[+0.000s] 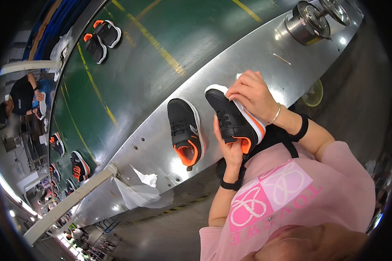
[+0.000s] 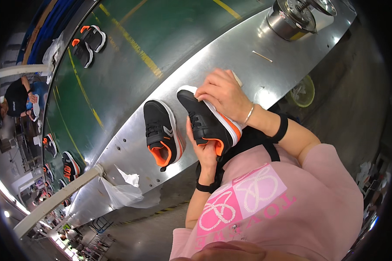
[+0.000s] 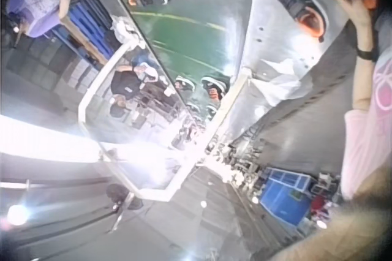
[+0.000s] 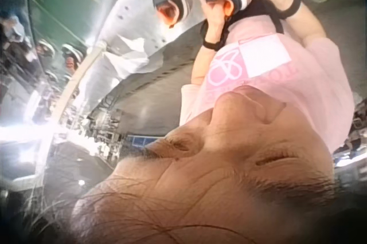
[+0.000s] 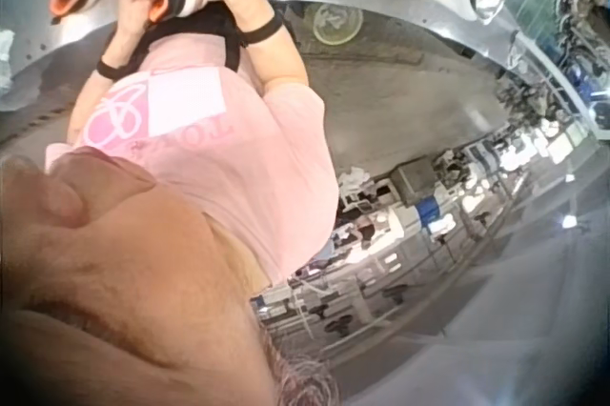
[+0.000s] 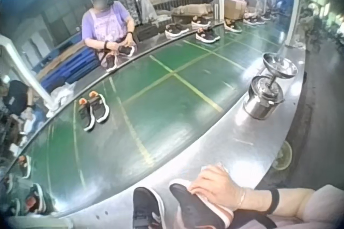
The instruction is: Inspect and clean shoes on a conveyor belt in a shoe manufacturing facility.
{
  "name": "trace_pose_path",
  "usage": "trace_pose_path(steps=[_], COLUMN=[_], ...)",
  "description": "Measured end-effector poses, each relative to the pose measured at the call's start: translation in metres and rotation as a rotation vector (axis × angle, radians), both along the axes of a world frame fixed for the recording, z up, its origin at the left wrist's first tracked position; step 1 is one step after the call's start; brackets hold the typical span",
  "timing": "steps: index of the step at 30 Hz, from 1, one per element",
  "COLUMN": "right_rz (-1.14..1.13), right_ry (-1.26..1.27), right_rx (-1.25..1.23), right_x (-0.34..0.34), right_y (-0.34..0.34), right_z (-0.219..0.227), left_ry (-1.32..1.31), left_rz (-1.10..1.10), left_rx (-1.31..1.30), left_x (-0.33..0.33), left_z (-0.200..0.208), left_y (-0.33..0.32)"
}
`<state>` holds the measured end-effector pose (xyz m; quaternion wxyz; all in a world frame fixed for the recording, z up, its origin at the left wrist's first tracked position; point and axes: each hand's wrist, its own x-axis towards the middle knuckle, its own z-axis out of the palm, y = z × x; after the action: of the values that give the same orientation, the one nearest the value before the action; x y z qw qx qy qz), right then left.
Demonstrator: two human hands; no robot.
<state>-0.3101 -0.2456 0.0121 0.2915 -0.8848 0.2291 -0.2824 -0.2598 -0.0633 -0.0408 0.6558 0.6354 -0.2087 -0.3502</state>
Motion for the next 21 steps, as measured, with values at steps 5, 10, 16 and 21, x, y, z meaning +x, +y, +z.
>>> trace_pose_path(steps=[5,10,16,21], right_rz=[0.010,0.008,-0.030,-0.047], right_ry=[-0.053,-0.072,0.004,-0.036], right_rx=[-0.062,-0.084,-0.081,-0.080], right_x=[0.022,0.017,0.017,0.018], right_y=[-0.011,-0.006,-0.007,-0.004], right_z=[-0.005,-0.004,-0.006,-0.007], left_ry=[0.031,0.028,0.071,0.088], left_rz=[-0.016,-0.016,-0.004,-0.039], left_rx=[-0.045,-0.007,-0.030,-0.006], left_x=[-0.001,0.001,-0.001,0.001], left_z=[0.007,-0.006,-0.001,0.000], left_y=[-0.005,0.000,-0.004,-0.003])
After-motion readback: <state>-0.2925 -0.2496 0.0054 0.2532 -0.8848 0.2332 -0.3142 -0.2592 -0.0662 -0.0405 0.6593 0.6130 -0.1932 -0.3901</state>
